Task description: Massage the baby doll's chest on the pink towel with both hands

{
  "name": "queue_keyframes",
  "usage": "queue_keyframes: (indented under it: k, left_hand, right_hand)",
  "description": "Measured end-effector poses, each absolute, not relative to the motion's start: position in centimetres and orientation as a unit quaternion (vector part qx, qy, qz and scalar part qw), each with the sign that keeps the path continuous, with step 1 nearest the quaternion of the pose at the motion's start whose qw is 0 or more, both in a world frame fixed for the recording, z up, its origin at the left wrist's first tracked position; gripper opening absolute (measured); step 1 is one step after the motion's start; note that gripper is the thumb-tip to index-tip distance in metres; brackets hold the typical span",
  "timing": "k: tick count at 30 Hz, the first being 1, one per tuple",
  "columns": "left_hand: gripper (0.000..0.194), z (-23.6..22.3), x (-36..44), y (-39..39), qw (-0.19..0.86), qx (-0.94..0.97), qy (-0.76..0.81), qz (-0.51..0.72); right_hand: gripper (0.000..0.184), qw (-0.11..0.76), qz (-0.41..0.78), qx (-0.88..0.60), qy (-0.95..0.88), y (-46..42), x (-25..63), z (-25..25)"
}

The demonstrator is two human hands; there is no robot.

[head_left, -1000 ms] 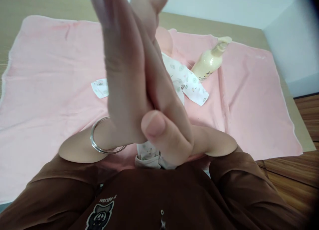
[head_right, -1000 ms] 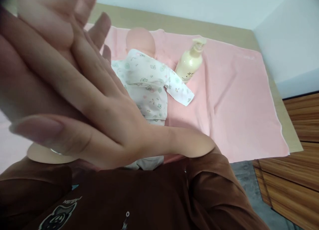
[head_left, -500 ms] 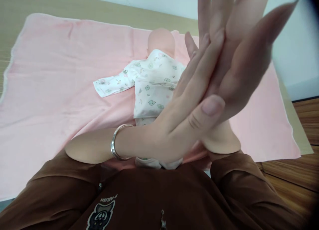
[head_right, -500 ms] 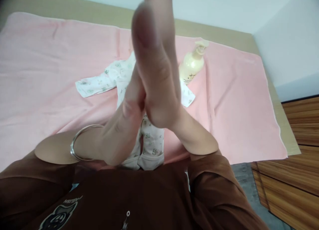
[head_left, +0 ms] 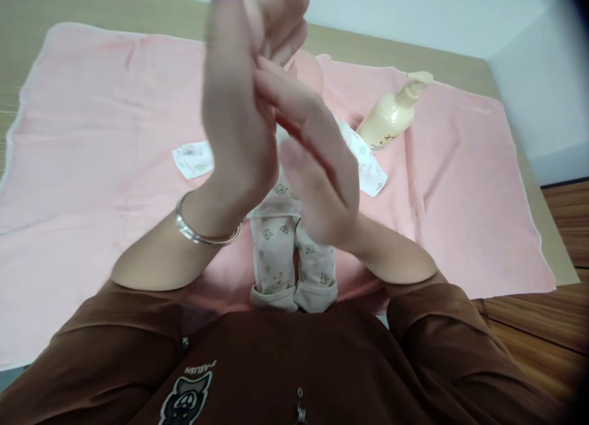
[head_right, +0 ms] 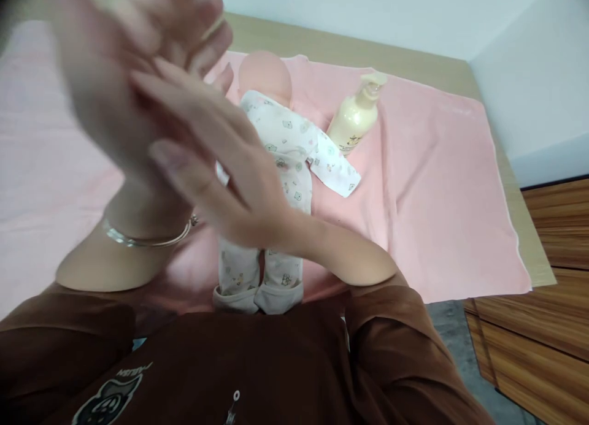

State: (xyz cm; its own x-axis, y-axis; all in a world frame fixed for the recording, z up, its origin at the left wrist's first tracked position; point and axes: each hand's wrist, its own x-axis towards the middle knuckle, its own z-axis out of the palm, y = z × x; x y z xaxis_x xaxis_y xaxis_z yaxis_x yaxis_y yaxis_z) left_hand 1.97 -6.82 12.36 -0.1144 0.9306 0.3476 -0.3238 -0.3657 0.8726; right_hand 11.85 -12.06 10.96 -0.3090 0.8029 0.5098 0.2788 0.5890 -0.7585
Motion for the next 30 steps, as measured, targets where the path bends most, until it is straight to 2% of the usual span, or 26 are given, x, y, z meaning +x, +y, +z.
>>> queue_keyframes:
  k: [2,3,4,5,7,10,15,20,23,27,30]
  left_hand:
    - [0.071,9.6,2.3,-4.8,0.452,0.509,0.291,0.673]
    - [0.058,8.1,2.5,-3.7,0.462,0.524,0.302,0.649]
    - [0.048,6.8,2.7,-2.6,0.449,0.536,0.326,0.637]
    - [0.054,5.6,2.8,-1.6,0.422,0.545,0.364,0.627]
    - [0.059,3.6,3.0,-0.2,0.366,0.581,0.405,0.603]
    - [0.053,1.4,2.9,0.7,0.267,0.602,0.439,0.611]
    - [0.017,-0.6,2.2,0.4,0.172,0.653,0.457,0.580]
    - [0.028,-1.5,0.9,0.4,0.148,0.687,0.499,0.507]
    - [0.030,-1.8,0.4,0.7,0.152,0.695,0.521,0.472]
    - [0.029,-1.9,0.3,0.9,0.148,0.707,0.524,0.451]
    - [0.029,-2.0,0.0,0.8,0.148,0.716,0.512,0.450]
  right_hand:
    - [0.042,0.597,0.203,-0.305,-0.714,-9.3,12.1,8.0]
    - [0.041,0.646,0.160,-0.287,-0.689,-7.9,12.2,6.6]
    - [0.037,0.606,0.189,-0.336,-0.696,-6.6,12.4,5.4]
    - [0.036,0.562,0.225,-0.383,-0.698,-5.4,12.6,4.4]
    - [0.036,0.499,0.227,-0.435,-0.715,-3.7,13.2,3.4]
    - [0.036,0.441,0.178,-0.442,-0.760,-2.4,14.1,2.9]
    - [0.045,0.364,0.108,-0.487,-0.786,-2.1,15.3,2.0]
    - [0.050,0.300,0.083,-0.576,-0.756,-1.9,16.9,1.2]
    - [0.058,0.225,0.078,-0.621,-0.747,-2.8,16.2,1.9]
    - [0.063,0.127,0.043,-0.605,-0.785,-6.0,13.4,3.6]
    - [0.064,0.112,0.049,-0.578,-0.807,-6.6,12.7,4.0]
